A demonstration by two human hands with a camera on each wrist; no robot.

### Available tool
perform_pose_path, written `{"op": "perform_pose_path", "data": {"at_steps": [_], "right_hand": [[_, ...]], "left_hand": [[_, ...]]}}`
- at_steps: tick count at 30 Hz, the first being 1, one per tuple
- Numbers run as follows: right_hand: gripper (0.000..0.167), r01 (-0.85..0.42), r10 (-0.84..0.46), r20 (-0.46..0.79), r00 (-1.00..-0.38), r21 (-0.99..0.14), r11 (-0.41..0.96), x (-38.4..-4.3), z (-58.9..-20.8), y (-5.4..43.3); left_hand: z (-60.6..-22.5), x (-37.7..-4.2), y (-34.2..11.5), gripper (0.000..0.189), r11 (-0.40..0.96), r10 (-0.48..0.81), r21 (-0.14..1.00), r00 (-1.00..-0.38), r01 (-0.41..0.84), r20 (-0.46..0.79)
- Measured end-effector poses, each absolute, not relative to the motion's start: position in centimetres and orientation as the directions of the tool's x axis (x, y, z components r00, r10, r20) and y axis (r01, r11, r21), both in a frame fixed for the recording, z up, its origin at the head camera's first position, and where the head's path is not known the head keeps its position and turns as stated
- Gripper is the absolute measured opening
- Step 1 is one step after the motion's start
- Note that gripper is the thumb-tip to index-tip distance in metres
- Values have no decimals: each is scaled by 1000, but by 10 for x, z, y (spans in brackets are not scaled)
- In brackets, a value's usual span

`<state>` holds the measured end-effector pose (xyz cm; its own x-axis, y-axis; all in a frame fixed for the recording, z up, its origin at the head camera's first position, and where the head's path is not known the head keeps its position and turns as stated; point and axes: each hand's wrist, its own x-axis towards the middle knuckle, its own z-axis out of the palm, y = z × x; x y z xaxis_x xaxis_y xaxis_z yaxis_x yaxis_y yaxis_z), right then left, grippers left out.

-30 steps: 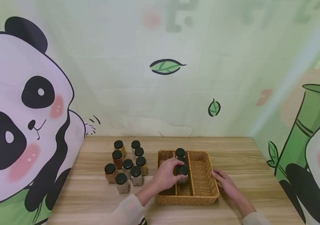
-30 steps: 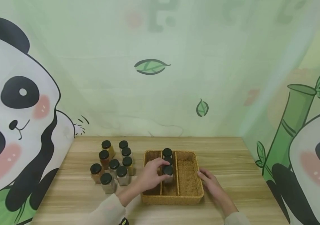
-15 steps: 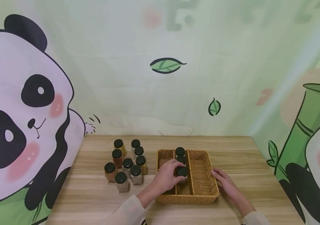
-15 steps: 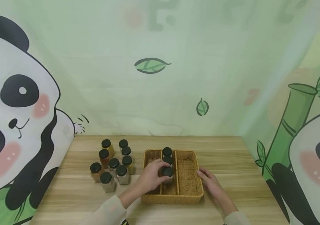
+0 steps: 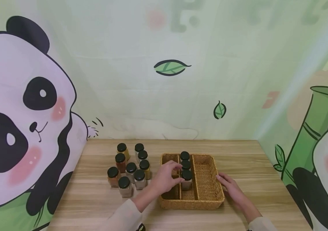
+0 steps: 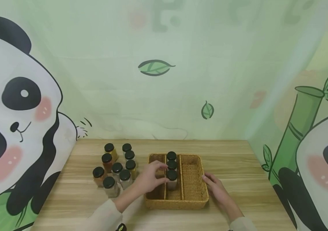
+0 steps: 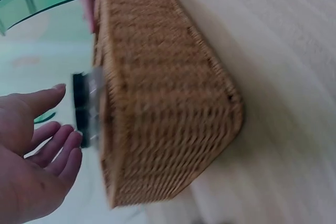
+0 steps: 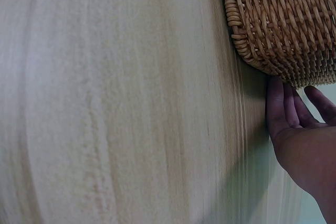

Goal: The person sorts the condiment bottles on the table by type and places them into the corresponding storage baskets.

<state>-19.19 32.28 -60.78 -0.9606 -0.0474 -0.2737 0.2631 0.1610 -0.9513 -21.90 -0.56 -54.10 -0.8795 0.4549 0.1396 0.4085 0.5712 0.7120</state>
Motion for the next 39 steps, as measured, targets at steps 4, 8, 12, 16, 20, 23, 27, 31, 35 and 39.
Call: {"op": "perform_pose_path", "data": {"at_steps": [4, 8, 12, 16, 20, 23, 27, 31, 35, 39], "right_hand": [[67, 262, -43, -271, -961, -952, 157, -192, -608, 322], [67, 263, -49, -272, -961, -954, 144, -192, -609, 321], [68, 268, -56, -278, -959, -953, 142, -191, -611, 321], [68, 272, -58, -283, -957, -952, 141, -191, -611, 322], [68, 271, -61, -281, -958, -953, 134, -191, -609, 323], [68, 272, -66, -283, -957, -953, 136, -191, -609, 324], [69, 276, -62, -286, -956, -952, 133, -192, -610, 324], [69, 271, -62, -281, -958, -952, 140, -192, -611, 323], [70, 270, -62, -281, -958, -952, 146, -192, -611, 323], [70, 271, -62, -282, -958, -952, 143, -192, -610, 324]], "left_hand": [[-524, -217, -28, 47, 571, 462, 719, -879, 395, 116], [-508, -212, -57, 48, 593, 488, 687, -866, 420, 109], [-497, -204, -92, 51, 639, 482, 628, -867, 445, 125], [-490, -198, -125, 48, 687, 444, 578, -884, 441, 148], [-488, -198, -152, 44, 712, 432, 535, -884, 455, 177], [-490, -196, -168, 44, 722, 433, 523, -886, 452, 168], [-493, -191, -184, 46, 749, 433, 506, -894, 428, 113], [-496, -187, -193, 46, 779, 435, 466, -897, 419, 81], [-500, -184, -196, 46, 785, 432, 469, -900, 405, 55], [-505, -185, -197, 48, 781, 427, 483, -903, 395, 49]]}}
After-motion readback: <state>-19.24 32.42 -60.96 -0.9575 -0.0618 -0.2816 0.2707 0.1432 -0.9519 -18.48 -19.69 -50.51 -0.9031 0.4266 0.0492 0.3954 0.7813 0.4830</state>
